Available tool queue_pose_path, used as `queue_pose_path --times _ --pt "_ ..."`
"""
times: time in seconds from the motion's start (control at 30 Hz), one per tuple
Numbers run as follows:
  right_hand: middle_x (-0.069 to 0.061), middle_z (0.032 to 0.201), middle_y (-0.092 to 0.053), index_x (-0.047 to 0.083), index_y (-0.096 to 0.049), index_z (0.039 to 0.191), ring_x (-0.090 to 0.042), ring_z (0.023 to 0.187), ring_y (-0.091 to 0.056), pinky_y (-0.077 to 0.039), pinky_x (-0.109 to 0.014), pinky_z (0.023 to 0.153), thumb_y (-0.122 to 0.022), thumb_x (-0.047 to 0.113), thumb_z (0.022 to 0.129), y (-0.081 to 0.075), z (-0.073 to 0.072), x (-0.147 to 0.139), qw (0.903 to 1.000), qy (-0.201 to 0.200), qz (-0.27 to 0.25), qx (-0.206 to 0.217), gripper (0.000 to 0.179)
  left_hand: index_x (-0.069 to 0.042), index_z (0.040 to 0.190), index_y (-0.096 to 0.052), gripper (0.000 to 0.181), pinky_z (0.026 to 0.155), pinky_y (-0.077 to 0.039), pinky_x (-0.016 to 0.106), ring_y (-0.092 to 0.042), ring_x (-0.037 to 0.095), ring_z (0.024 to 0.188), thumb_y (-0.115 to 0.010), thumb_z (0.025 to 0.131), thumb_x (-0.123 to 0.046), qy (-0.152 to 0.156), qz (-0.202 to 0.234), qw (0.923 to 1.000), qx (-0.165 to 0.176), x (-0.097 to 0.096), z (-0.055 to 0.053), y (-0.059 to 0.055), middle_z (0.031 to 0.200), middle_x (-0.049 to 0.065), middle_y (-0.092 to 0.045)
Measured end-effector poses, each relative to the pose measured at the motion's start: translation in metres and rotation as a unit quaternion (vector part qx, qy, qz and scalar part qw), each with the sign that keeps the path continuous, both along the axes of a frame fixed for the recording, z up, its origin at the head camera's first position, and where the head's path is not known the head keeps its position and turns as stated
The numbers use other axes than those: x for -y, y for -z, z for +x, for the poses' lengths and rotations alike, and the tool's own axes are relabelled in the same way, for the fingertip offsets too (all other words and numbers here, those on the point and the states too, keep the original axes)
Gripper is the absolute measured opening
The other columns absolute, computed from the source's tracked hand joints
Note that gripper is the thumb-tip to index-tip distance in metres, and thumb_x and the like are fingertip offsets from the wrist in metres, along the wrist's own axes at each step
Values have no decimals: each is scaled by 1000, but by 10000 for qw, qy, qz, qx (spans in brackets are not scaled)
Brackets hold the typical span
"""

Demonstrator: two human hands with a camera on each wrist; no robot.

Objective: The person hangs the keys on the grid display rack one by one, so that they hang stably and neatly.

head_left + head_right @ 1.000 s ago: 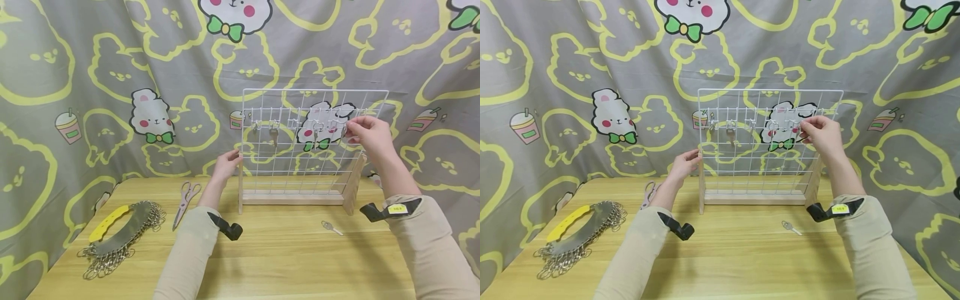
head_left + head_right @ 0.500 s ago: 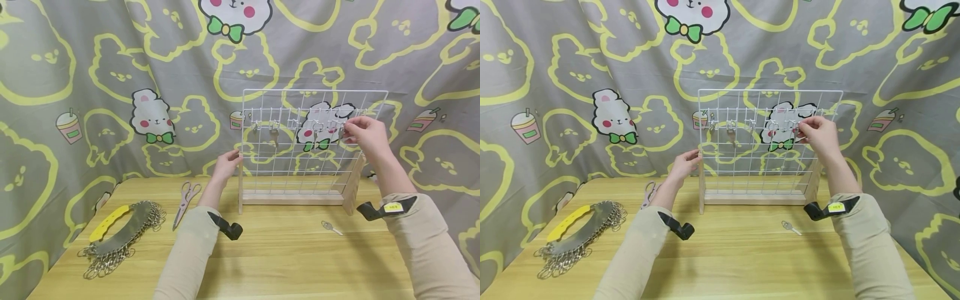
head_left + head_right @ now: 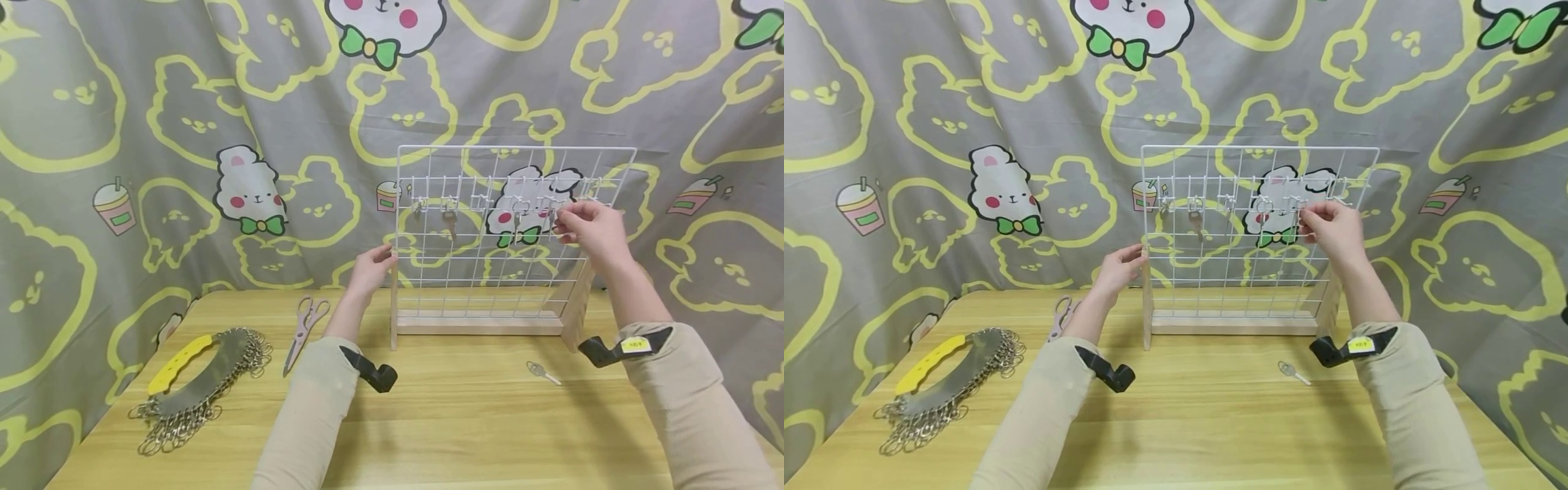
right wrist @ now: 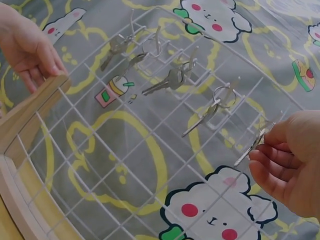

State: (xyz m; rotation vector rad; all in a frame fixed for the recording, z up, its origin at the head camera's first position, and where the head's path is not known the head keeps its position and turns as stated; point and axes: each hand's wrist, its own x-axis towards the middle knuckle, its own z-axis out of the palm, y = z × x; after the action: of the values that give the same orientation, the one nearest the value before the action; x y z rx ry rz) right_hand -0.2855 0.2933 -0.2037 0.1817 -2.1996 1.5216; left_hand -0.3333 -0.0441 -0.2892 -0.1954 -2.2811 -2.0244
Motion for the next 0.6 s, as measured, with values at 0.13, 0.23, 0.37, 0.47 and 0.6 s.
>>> queue_pose_path --times 0.13,0.23,0.37,0.47,0.6 --pt "14 69 -61 13 -59 88 1 65 -59 -53 -16 60 -55 14 93 7 1 -3 9997 -102 -132 175 6 -2 137 -43 47 103 -37 37 -45 27 123 -56 93 -14 1 -26 10000 -3 0 1 0 134 13 -50" --pt "13 69 -62 11 -59 89 0 64 -60 -53 -16 60 -55 12 93 13 1 -7 9991 -223 -172 313 6 -3 137 -43 47 103 -38 37 -46 27 123 -56 93 -14 0 -9 10000 0 0 1 0 134 13 -50" --pt "13 70 -62 -1 -55 96 0 65 -59 -53 -15 61 -55 12 93 27 3 -11 9986 -295 -30 446 13 -4 136 -45 45 102 -38 37 -46 26 122 -56 93 -13 -11 6 10000 20 0 1 -1 133 13 -50" --pt "12 72 -62 -7 -52 99 0 66 -59 -53 -16 61 -55 10 93 41 5 -14 9981 -361 -23 508 18 -5 136 -45 45 102 -38 37 -46 26 122 -56 93 -13 -19 4 10000 40 0 1 -1 133 13 -51" --pt "14 73 -62 -7 -53 99 0 67 -59 -53 -17 62 -56 10 93 62 8 -20 9974 -430 41 583 18 -5 136 -46 45 102 -39 37 -47 26 122 -56 93 -13 -29 -6 10000 54 -1 1 -1 132 13 -51"
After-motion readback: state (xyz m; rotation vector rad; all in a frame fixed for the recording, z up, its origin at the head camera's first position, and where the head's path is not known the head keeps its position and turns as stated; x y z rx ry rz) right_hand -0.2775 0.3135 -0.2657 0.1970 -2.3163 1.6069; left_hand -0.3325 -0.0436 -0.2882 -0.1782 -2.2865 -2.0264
